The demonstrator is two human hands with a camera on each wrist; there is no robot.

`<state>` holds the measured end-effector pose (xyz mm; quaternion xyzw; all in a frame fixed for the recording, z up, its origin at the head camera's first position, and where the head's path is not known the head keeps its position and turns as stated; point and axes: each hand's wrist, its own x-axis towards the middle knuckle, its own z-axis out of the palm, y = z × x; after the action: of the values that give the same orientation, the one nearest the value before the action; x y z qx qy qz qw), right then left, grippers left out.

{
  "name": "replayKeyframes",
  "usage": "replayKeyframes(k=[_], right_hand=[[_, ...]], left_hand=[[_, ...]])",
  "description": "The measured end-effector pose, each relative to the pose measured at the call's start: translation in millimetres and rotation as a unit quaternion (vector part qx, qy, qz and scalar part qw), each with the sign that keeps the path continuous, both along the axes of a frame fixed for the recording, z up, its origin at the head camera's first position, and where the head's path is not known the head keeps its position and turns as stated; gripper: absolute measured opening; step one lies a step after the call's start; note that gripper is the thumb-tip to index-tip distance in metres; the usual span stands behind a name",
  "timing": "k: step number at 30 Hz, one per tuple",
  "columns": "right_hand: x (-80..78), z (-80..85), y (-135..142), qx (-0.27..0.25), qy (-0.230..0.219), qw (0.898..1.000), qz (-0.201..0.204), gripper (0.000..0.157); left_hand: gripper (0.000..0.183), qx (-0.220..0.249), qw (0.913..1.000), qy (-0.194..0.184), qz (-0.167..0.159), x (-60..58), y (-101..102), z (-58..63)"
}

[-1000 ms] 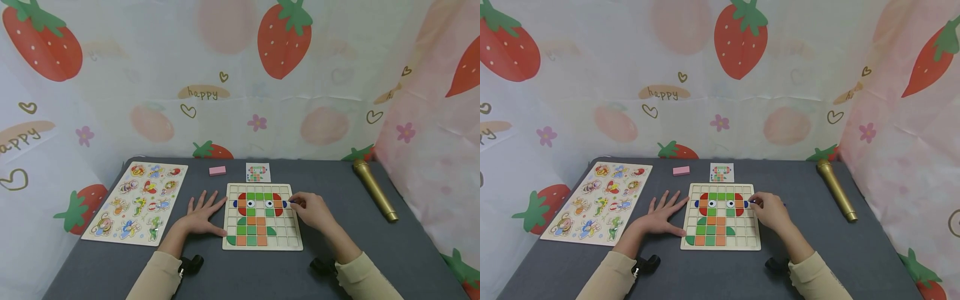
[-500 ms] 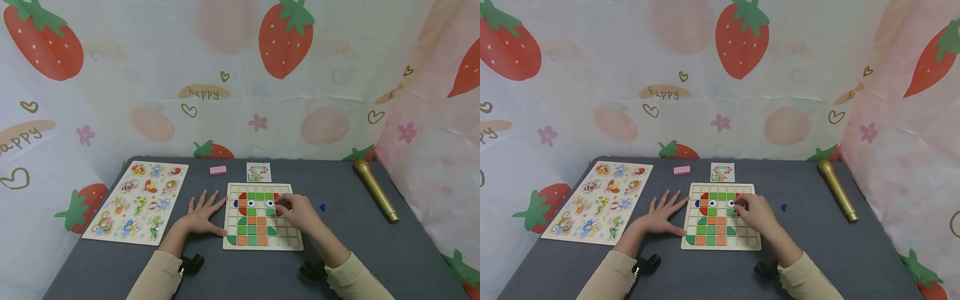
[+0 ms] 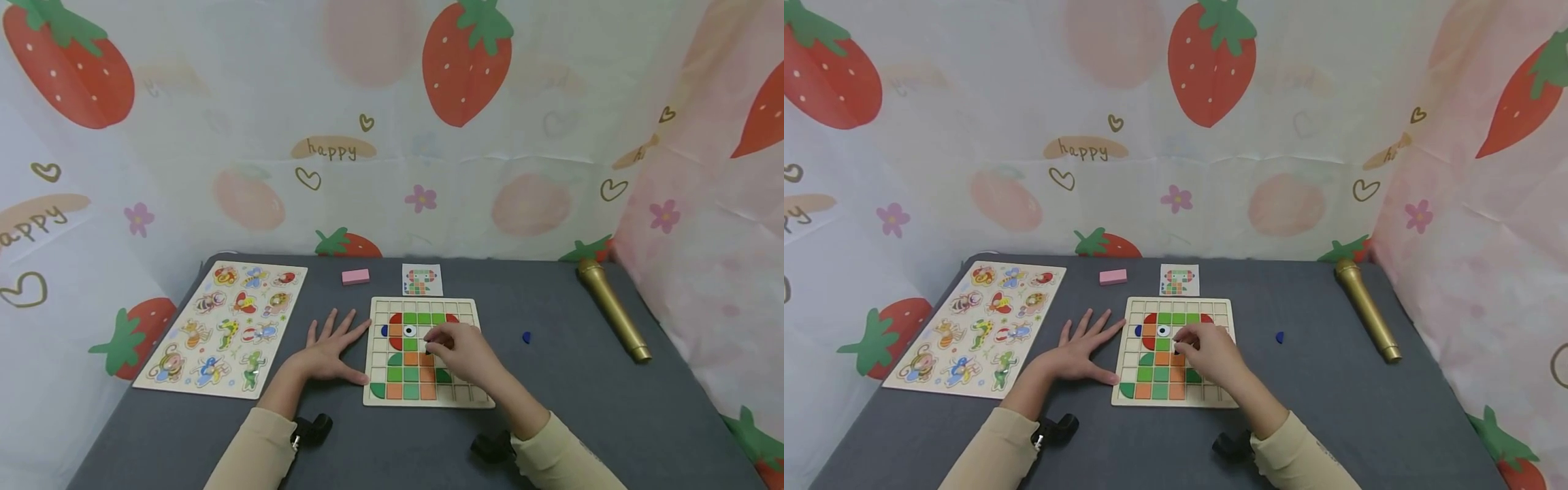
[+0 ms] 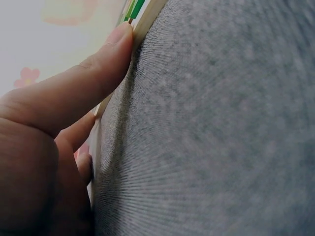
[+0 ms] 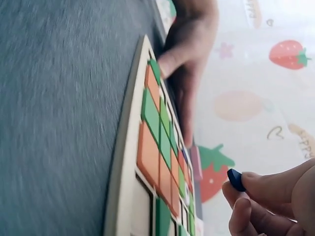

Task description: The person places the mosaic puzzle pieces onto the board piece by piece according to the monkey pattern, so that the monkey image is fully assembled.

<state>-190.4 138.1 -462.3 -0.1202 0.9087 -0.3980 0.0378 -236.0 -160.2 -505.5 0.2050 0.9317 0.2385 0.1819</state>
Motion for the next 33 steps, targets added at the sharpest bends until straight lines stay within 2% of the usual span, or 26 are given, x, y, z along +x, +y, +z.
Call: replayKeyframes(k=[7, 12, 18, 33], right_hand=[[0.0, -9.2, -17.3, -0.025, -0.011, 0.999, 0.035, 0.006], [0.7, -11.3, -27.5, -0.008, -0.017, 0.999, 0.047, 0.006], [-0.5, -15.2, -44.7, -0.001, -0.016, 0.997, 0.074, 0.005], [-10.3, -26.3, -77.9, 0.071, 0.006, 0.994, 0.077, 0.007]], left_hand=[[0.112, -0.009, 1.0000, -0.002, 0.002, -1.3, -0.1, -0.8], [0.111, -0.006, 1.0000, 0.001, -0.007, -1.4, 1.0, -3.0], [0.110, -0.011, 0.9999, 0.007, -0.001, -0.6, -0.3, -1.6], [0.109, -0.011, 0.9999, -0.001, 0.000, -0.3, -0.1, 0.5]])
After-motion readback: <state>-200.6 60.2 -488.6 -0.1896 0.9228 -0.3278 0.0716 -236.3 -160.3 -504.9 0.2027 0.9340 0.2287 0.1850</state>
